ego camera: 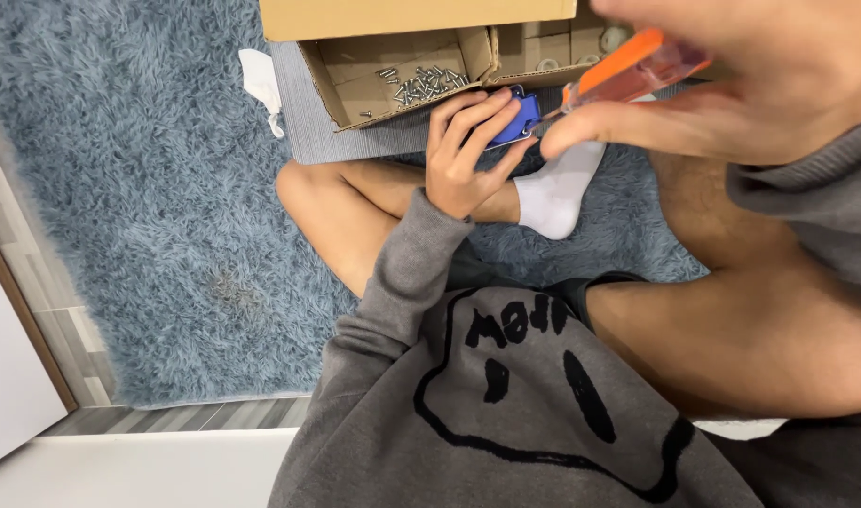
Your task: Assembling electrical socket components by attaching covers to bases using a screwdriver.
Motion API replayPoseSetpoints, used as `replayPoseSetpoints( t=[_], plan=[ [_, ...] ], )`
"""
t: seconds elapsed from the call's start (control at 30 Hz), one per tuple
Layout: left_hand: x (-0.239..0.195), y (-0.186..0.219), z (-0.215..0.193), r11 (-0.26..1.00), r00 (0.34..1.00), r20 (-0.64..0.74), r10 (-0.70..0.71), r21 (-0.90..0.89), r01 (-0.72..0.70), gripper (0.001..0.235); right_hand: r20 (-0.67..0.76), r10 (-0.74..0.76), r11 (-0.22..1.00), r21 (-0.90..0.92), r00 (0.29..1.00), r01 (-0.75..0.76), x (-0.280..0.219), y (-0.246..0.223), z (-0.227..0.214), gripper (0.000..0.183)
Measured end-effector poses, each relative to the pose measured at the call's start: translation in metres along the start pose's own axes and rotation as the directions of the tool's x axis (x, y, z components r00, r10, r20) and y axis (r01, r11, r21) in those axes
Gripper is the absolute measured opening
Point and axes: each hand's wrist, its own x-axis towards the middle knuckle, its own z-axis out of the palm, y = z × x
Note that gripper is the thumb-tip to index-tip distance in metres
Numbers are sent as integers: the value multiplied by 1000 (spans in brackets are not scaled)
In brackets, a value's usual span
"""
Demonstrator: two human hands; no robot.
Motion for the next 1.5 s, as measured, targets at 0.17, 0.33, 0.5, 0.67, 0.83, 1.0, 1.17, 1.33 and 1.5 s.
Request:
replayPoseSetpoints(
  t=[0.17, 0.33, 0.5, 0.67, 0.83, 1.0, 1.17, 1.33, 1.5],
  plan=[
    [-6, -4, 5, 1000, 1000, -3, -20, 14, 20, 62, 23, -46, 976, -211, 999, 50, 19, -21, -10, 80],
    [1, 2, -1, 1000, 1000, -13, -12, -1, 12, 60, 117, 242, 969, 11, 963, -245, 34, -49, -15, 87],
    [2, 2, 0, 1000, 1000, -10, -22, -8, 22, 58, 18, 230, 964, -142, 973, -225, 38, -50, -10, 69],
    [0, -1, 2, 1000, 1000, -13, -21, 4, 21, 57, -53, 172, 920, -349, 984, -180, 25, -36, 4, 63],
    [0, -3, 4, 1000, 1000, -11, -21, 1, 21, 57, -130, 108, 847, -507, 986, -160, 10, -17, 19, 80],
    [1, -2, 1, 1000, 1000, 4, -23, -21, 23, 56, -38, -44, 692, -722, 998, 3, 6, -6, 12, 91],
    [-2, -5, 8, 999, 999, -22, -35, -9, 35, 55, 100, 194, 960, -225, 976, -168, 41, -44, -7, 88],
    [-2, -6, 8, 999, 999, -18, -38, -14, 38, 56, 86, 230, 956, -208, 969, -208, 44, -53, -8, 87],
    [-3, -7, 9, 999, 999, -13, -44, -10, 43, 55, -30, 146, 870, -473, 989, -142, 29, -37, 5, 66]
  ],
)
